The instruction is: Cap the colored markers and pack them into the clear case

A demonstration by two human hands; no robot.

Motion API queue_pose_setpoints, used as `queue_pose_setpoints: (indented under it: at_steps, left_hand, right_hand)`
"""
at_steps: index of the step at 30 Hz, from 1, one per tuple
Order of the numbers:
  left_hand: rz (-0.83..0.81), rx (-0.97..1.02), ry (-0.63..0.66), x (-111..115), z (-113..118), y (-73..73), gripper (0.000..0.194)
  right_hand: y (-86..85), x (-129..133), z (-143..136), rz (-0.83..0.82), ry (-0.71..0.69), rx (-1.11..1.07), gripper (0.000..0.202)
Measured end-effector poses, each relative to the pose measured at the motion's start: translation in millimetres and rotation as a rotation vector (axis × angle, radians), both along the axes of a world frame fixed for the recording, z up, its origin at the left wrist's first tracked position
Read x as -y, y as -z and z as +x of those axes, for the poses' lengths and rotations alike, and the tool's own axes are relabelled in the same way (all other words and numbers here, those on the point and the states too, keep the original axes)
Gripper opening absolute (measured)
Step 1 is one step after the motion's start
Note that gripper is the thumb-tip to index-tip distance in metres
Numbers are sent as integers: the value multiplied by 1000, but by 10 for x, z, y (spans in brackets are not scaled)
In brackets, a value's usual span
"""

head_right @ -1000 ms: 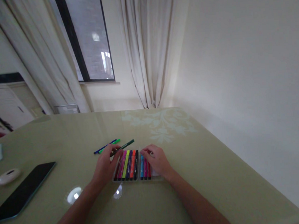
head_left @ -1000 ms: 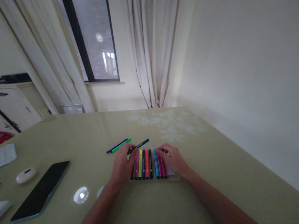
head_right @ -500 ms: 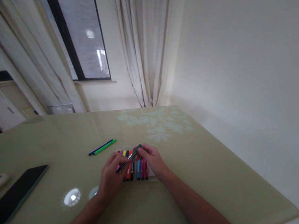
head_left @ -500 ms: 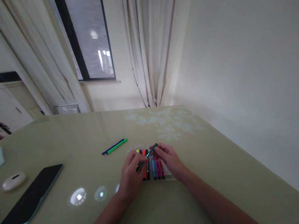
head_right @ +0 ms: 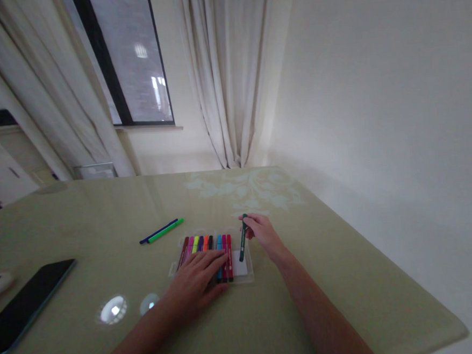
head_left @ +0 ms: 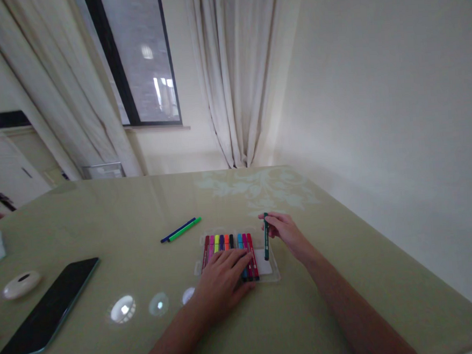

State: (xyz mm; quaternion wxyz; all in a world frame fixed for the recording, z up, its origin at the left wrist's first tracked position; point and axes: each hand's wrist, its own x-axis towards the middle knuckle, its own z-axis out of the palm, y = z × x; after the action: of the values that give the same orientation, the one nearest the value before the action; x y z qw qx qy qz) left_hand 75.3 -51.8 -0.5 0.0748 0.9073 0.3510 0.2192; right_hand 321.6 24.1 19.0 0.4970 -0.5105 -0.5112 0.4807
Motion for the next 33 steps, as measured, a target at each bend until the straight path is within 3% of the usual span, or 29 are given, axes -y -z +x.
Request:
queue_pose_setpoints:
  at_steps: [4,7,15,23,33]
  left_hand:
    - [-6,-28,-55,7,-9,-3,56]
    - [-12,-48,-57,3,-18,-17,58]
    - [80,-153,-58,39,17,-20,53]
    - [114,-186,-63,44,38,32,52]
    - [99,-184,-64,55,47,-46,48]
  right_hand:
    - [58,63,-60,-32,-216,153,37]
    - [112,93,-117,33,-275,259,36]
    - [169,95,-122,204,-209,587,30]
    - [170,118,-169,296,-212,725,11]
    - [101,151,-165,289,-222,774,6]
